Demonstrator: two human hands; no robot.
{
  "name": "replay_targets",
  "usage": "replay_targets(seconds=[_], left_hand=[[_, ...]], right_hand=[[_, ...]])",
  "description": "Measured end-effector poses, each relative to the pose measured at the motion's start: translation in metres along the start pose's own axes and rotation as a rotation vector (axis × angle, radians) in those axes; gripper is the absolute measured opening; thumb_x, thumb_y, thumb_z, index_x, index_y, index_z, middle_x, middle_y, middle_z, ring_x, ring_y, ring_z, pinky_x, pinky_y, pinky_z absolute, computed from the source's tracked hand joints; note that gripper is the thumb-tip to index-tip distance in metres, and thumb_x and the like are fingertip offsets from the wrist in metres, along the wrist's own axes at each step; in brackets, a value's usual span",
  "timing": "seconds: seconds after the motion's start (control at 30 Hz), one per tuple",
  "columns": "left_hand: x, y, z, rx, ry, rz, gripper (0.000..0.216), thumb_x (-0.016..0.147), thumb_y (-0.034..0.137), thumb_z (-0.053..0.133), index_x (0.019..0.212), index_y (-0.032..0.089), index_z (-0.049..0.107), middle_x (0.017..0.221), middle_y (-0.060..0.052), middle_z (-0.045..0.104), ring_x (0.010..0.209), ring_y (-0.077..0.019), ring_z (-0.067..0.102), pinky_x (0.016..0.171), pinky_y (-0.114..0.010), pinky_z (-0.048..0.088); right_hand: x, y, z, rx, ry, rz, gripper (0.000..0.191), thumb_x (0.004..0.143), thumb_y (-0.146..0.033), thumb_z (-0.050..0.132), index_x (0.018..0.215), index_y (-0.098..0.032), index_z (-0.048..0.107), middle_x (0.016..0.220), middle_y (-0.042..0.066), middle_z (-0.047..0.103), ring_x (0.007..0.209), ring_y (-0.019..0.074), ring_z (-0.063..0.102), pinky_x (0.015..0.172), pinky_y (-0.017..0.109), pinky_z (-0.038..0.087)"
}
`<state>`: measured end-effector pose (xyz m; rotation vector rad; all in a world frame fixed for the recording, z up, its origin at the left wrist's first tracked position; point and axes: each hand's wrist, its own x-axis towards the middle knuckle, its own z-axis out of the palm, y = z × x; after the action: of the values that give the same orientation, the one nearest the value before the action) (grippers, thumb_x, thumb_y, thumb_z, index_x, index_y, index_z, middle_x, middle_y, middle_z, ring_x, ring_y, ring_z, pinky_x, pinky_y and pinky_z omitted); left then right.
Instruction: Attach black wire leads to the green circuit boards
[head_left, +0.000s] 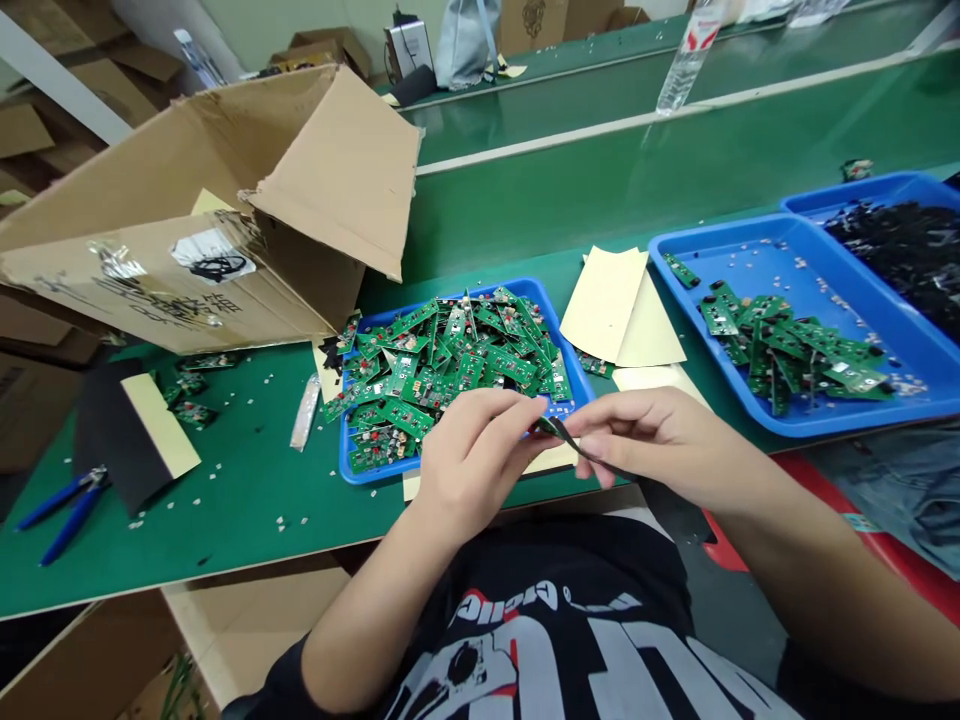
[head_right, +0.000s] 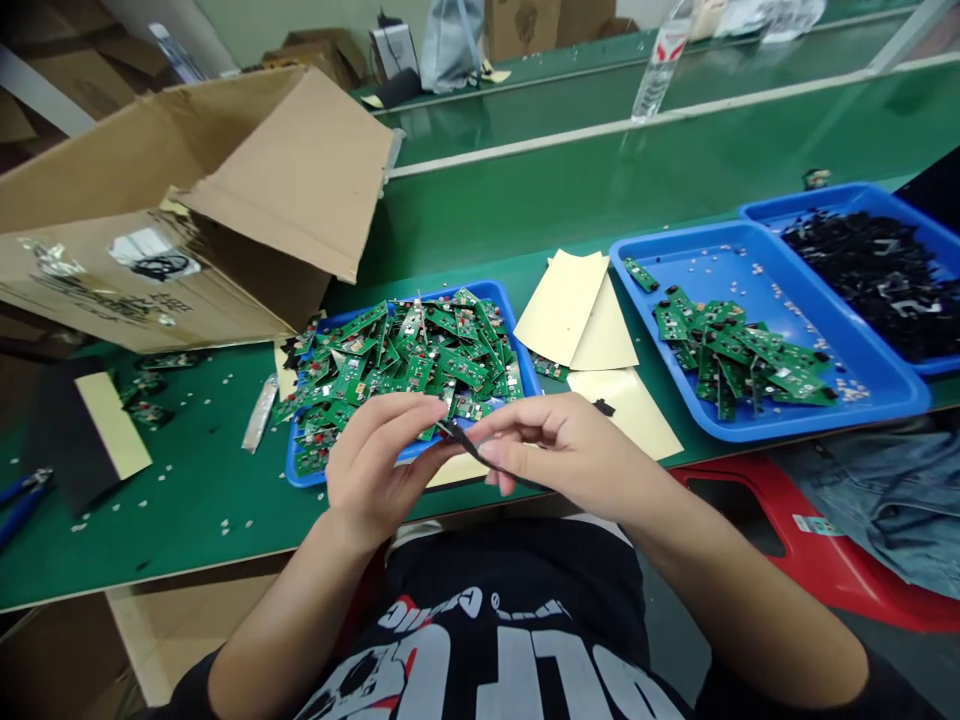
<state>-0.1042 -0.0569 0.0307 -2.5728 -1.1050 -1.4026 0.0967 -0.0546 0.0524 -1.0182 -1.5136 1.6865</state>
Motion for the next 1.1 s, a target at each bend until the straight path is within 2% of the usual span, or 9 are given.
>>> replay_targets(seconds=[0.13,0.23,0.33,0.43,0.5,0.63,0.77,1.1], left_hand=[[0.000,-0.002,-0.004,0.053,0.033,0.030,0.027,0.081,0.014,0.068,0.105,0.019,0.059,0.095,-0.007,0.065,0.088,-0.0170,0.063,0.080,-0.032,0.057],[0.000,-0.003,-0.005,0.057,0.058,0.082,0.023,0.081,0.011,0.066,0.103,0.016,0.060,0.096,-0.008,0.064,0.089,-0.0177,0.063,0.085,-0.037,0.057],[0.000,-0.005,-0.005,0.060,0.090,0.129,0.020,0.082,0.009,0.064,0.101,0.015,0.062,0.096,-0.008,0.065,0.092,-0.0187,0.064,0.086,-0.040,0.057],[0.000,-0.006,-0.004,0.086,0.089,0.128,0.018,0.083,0.011,0.064,0.101,0.016,0.063,0.096,-0.008,0.066,0.092,-0.0189,0.065,0.086,-0.041,0.057],[0.000,-0.006,-0.003,0.100,0.093,0.122,0.020,0.082,0.012,0.066,0.101,0.016,0.063,0.096,-0.007,0.066,0.092,-0.0190,0.065,0.085,-0.041,0.058],[0.000,-0.005,0.000,0.089,0.147,0.102,0.024,0.078,0.008,0.070,0.100,0.015,0.062,0.094,-0.007,0.067,0.090,-0.0198,0.066,0.082,-0.040,0.059],[0.001,-0.005,0.001,-0.006,0.157,0.048,0.027,0.075,0.011,0.074,0.099,0.014,0.061,0.094,-0.007,0.067,0.087,-0.0179,0.067,0.080,-0.036,0.061],[0.001,-0.005,0.005,-0.144,0.163,0.008,0.029,0.075,0.018,0.076,0.099,0.016,0.060,0.091,-0.004,0.067,0.082,-0.0154,0.067,0.074,-0.031,0.062]], right_hand=[[-0.001,-0.004,-0.004,0.000,0.005,-0.030,0.013,0.078,-0.023,0.068,0.088,-0.019,0.074,0.061,0.000,0.065,0.052,0.0096,0.057,0.046,0.018,0.045],[0.000,-0.008,-0.004,-0.093,-0.010,-0.005,0.011,0.078,-0.028,0.068,0.083,-0.020,0.073,0.060,-0.001,0.063,0.052,0.0099,0.054,0.045,0.020,0.042],[0.001,-0.011,-0.003,-0.205,-0.048,-0.010,0.013,0.082,-0.031,0.064,0.076,-0.020,0.068,0.067,0.000,0.063,0.062,0.0115,0.058,0.056,0.021,0.046],[-0.001,-0.015,-0.002,-0.269,-0.029,-0.137,0.013,0.085,-0.026,0.058,0.075,-0.020,0.062,0.084,0.002,0.064,0.082,0.0148,0.061,0.073,0.024,0.048],[-0.005,-0.018,-0.001,-0.283,-0.032,-0.157,0.012,0.087,-0.024,0.055,0.076,-0.021,0.059,0.086,0.002,0.064,0.086,0.0147,0.060,0.075,0.024,0.048],[-0.009,-0.023,0.001,-0.216,-0.122,-0.020,0.012,0.090,-0.023,0.049,0.080,-0.021,0.056,0.073,-0.001,0.066,0.069,0.0108,0.060,0.063,0.020,0.045],[-0.002,-0.020,-0.001,-0.082,-0.146,0.106,0.013,0.089,-0.027,0.051,0.078,-0.020,0.054,0.061,-0.001,0.065,0.050,0.0084,0.050,0.046,0.020,0.034],[0.008,-0.012,0.001,0.045,-0.196,0.167,0.012,0.083,-0.026,0.056,0.074,-0.018,0.053,0.050,-0.003,0.059,0.046,0.0071,0.049,0.046,0.019,0.033]])
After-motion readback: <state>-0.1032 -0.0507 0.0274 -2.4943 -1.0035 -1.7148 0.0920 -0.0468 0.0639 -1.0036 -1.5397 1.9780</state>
